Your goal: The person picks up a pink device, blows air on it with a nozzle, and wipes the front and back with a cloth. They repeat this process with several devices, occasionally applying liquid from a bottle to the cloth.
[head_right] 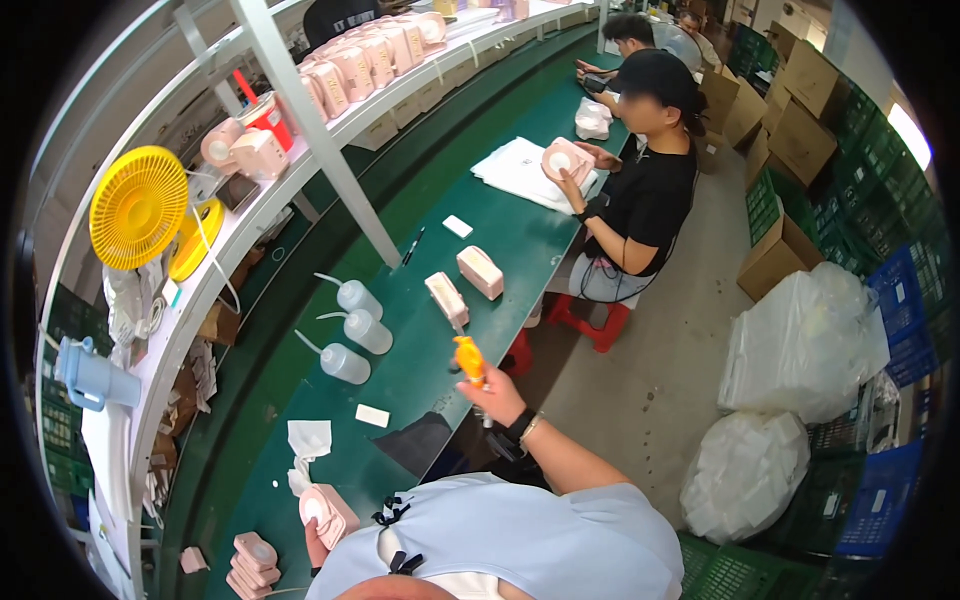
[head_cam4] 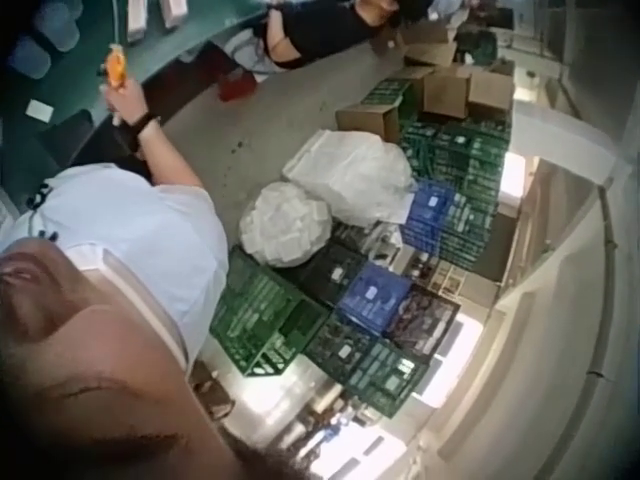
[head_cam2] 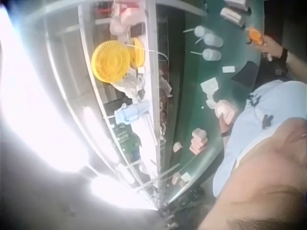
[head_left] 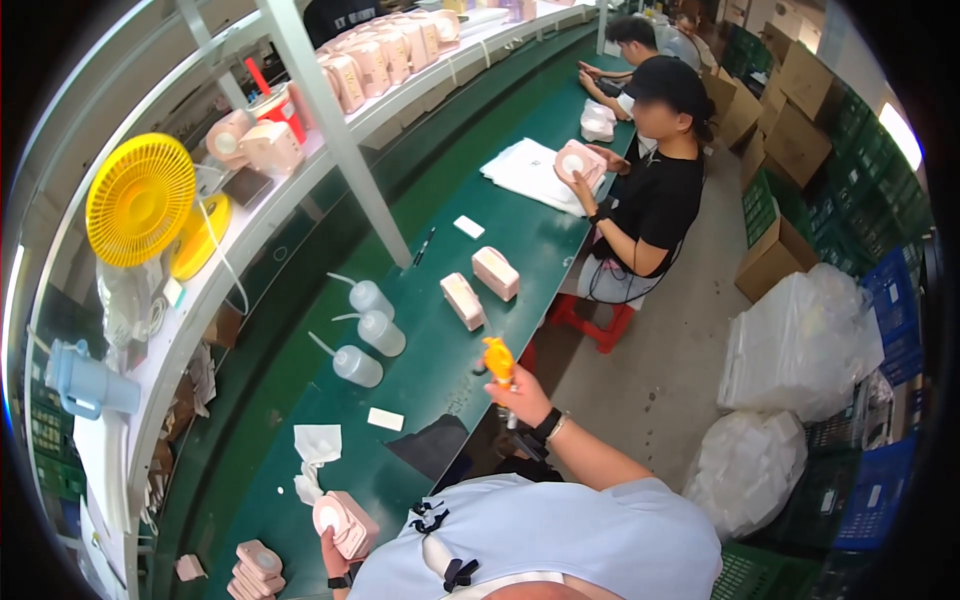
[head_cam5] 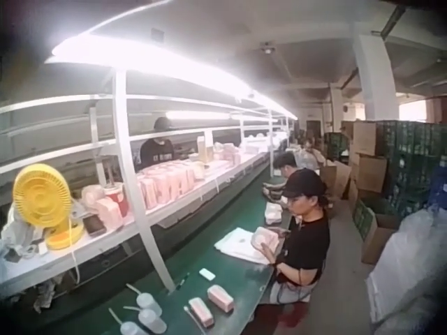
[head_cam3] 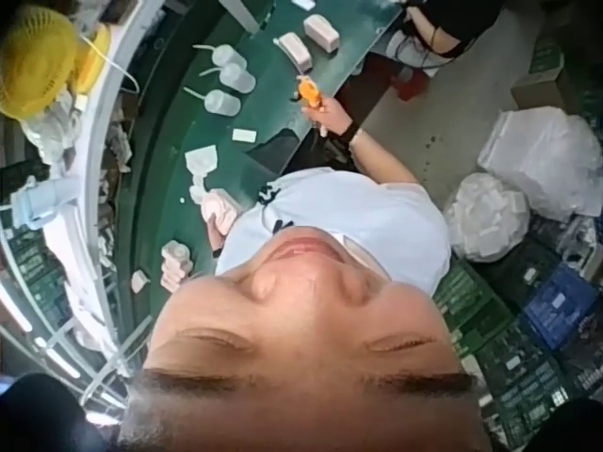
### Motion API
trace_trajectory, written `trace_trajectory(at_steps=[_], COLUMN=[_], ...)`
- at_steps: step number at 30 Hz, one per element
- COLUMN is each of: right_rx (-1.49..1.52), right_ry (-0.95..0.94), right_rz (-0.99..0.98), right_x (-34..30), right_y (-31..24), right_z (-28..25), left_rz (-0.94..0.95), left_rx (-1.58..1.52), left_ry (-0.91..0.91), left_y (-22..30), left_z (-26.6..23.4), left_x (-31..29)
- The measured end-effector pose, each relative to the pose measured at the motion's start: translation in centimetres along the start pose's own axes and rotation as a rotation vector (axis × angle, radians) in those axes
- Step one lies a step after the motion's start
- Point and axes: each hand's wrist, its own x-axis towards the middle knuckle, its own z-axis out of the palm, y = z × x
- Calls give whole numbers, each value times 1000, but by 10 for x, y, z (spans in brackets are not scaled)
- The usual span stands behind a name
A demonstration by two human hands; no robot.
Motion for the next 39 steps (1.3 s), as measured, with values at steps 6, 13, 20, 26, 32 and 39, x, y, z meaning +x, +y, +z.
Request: trace_trajectory(at_steps=[6,13,20,26,32,39], right_rx=[-185,-749,-1022,-932,-948,-987], right_ry=[-694,-1448,-1676,-1741,-1750,-1913], right_rz=[-332,-227,-444,-483,-557,-614], right_x=[16,12,10,-2,-1,1], right_y=[-34,-8,11,6,3,6], right_z=[43,98,139,153,153,151], left_rz=[335,483,176,-21,31,-99], left_rx=[790,1299,1629,1729,1537,1675], left_ry=[64,442,626,642,436,400], left_y=[18,21,-5,-12,-48,-69], left_z=[-14,-19,53,59,-18,-131], left_x=[-2,-49,-92,-108,-102,-101])
